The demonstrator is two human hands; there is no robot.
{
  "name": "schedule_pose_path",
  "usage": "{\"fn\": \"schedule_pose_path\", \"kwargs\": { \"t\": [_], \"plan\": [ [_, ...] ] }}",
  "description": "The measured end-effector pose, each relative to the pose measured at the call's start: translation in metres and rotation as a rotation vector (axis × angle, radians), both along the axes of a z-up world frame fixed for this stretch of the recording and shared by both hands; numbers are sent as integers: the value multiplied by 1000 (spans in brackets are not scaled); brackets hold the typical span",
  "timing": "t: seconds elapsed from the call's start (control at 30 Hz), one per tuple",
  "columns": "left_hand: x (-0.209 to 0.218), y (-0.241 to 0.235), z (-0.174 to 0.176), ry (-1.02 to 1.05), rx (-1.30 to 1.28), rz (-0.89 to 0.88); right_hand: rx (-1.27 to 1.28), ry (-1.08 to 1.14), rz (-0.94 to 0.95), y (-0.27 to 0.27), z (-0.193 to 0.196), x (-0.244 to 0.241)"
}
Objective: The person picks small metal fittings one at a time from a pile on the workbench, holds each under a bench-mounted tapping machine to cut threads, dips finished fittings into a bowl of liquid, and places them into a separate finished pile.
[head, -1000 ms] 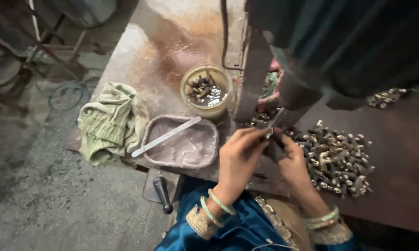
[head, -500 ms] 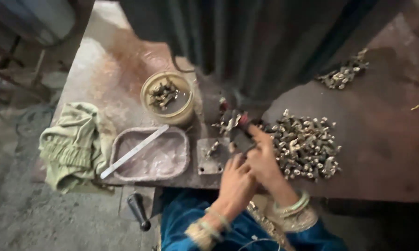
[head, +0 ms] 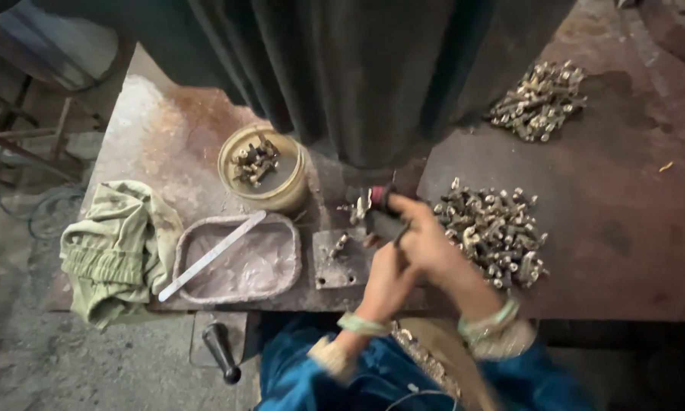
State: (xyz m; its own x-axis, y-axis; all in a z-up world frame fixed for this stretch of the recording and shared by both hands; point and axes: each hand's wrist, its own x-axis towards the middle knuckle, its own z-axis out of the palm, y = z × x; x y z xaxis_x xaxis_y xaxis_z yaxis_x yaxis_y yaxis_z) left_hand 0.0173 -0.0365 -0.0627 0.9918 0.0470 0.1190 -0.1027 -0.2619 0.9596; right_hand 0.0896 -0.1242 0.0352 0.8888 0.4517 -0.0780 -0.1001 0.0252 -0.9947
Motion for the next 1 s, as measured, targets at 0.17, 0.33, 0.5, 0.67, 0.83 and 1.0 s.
{"fn": "schedule_pose_path", "kwargs": {
  "t": [0.17, 0.33, 0.5, 0.67, 0.83, 1.0],
  "plan": [
    [-70, 37, 64, 561, -839, -120, 40, 21, 356, -9, 32, 30],
    [-87, 53, 139, 328, -437, -7, 19, -88, 517, -12, 42, 30],
    [-55, 74, 79, -654, 984, -23, 43, 28, 450, -14, 38, 30],
    [-60, 64, 106, -407, 658, 26, 26, -170, 413, -18, 28, 36],
    [-71, 65, 134, -265, 495, 155, 70, -46, 438, -11, 27, 30],
    [-54, 91, 61, -353, 615, -178, 55, 21, 443, -16, 34, 25]
  ]
}}
